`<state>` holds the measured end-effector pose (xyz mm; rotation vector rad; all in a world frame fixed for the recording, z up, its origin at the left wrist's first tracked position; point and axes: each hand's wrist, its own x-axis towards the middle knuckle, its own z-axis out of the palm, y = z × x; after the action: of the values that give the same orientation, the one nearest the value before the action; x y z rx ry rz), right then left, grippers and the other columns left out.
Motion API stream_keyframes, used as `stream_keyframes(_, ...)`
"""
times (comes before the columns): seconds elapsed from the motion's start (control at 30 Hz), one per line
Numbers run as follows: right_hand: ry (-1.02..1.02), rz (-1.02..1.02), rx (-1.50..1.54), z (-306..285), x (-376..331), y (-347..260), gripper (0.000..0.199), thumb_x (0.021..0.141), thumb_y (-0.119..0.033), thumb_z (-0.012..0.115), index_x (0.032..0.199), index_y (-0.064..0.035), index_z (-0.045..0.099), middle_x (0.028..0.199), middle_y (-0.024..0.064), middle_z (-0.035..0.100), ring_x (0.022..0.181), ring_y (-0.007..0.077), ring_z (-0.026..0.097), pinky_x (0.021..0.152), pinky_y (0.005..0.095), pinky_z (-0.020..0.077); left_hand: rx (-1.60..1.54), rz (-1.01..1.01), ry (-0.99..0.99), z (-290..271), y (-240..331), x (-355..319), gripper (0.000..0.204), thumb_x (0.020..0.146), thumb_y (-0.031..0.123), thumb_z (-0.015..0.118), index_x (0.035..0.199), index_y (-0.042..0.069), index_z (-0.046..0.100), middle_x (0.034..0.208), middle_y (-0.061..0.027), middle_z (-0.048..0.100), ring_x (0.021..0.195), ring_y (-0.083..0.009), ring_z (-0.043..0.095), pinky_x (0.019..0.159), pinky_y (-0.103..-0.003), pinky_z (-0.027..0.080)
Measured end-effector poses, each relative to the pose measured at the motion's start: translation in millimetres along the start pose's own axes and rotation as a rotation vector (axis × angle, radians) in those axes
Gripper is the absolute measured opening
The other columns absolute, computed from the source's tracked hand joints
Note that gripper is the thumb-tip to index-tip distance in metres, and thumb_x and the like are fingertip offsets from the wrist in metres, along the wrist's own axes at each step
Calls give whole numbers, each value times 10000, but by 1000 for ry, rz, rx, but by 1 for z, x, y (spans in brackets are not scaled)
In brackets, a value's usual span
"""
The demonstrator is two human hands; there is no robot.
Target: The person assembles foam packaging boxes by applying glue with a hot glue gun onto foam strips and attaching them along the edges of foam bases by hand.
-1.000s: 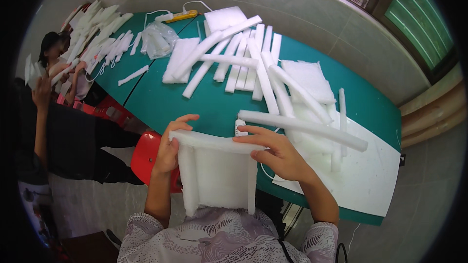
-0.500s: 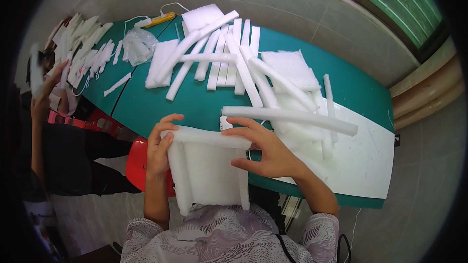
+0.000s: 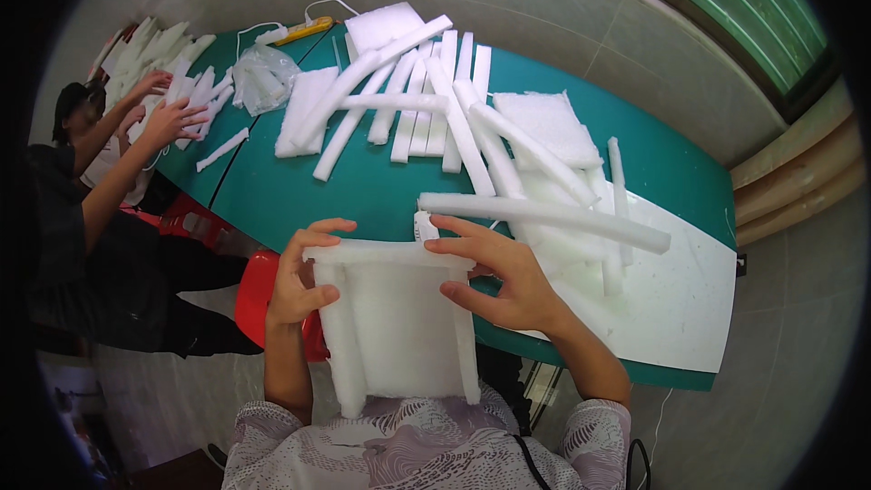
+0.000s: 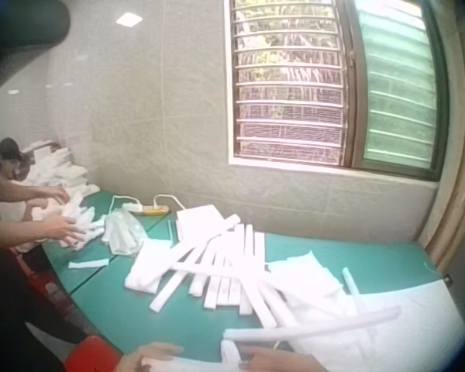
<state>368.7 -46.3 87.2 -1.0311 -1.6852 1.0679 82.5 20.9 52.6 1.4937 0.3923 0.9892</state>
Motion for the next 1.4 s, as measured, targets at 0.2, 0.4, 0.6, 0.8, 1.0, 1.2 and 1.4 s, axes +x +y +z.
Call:
stream_keyframes(0.2, 32, 39, 59, 5, -4, 5, 437, 739, 56, 666, 1167, -13, 610, 1257, 186, 565, 1152, 260, 554, 969, 345, 441, 39, -92, 90, 2, 3, 0, 442, 719, 114, 730, 1112, 53, 536, 1294, -208, 462, 1135, -241, 509, 917, -360, 453)
stream_keyframes(0.4, 51, -55, 15, 6, -4, 12, 386, 771, 39, 672, 1152, 2, 620, 1195, 147, 615, 1102, 228, 587, 921, 300, 466, 178, -74, 82, -5, -1, -1, 356, 768, 2, 702, 1100, 22, 576, 1148, -83, 486, 934, -96, 518, 665, -191, 461)
stream_keyframes(0.6, 65, -39, 20, 11, -4, 15, 364, 767, 51, 664, 1128, 25, 625, 1154, 169, 630, 1111, 254, 584, 975, 334, 431, 86, -99, 77, -7, -6, 2, 322, 792, 3, 700, 1095, 17, 591, 1083, -62, 474, 885, -80, 506, 636, -183, 440)
stream_keyframes(0.8, 87, 142, 249, 20, 2, 20, 792, 815, -284, 702, 1432, -4, 290, 1476, 163, 308, 1243, 262, 460, 997, 397, 412, -63, -207, 98, -15, -9, 6, 424, 796, -18, 687, 1182, 18, 515, 1156, -77, 450, 1080, -146, 477, 882, -271, 444)
stream_keyframes(1.0, 73, 174, 300, 17, 4, 24, 939, 817, -419, 678, 1494, -67, 131, 1553, 91, 154, 1255, 252, 429, 977, 390, 405, -48, -112, 219, -22, -13, 7, 523, 754, 55, 710, 1211, 34, 455, 1235, -118, 462, 1126, -189, 479, 938, -328, 424)
stream_keyframes(1.2, -25, 137, 303, 12, 18, 24, 583, 897, -233, 574, 1408, -42, 368, 1484, 125, 329, 1244, 200, 444, 1006, 327, 373, -18, -58, 131, -17, -17, 9, 489, 760, 5, 698, 1192, 40, 472, 1286, -140, 437, 1156, -192, 474, 939, -329, 438)
stream_keyframes(1.4, 74, 252, 334, 18, 16, 21, 314, 931, -103, 479, 1210, -6, 585, 1346, 139, 500, 1202, 204, 491, 994, 317, 389, -54, -45, 135, -16, -15, 6, 430, 758, -33, 685, 1143, 25, 503, 1269, -158, 463, 1166, -201, 483, 955, -346, 446)
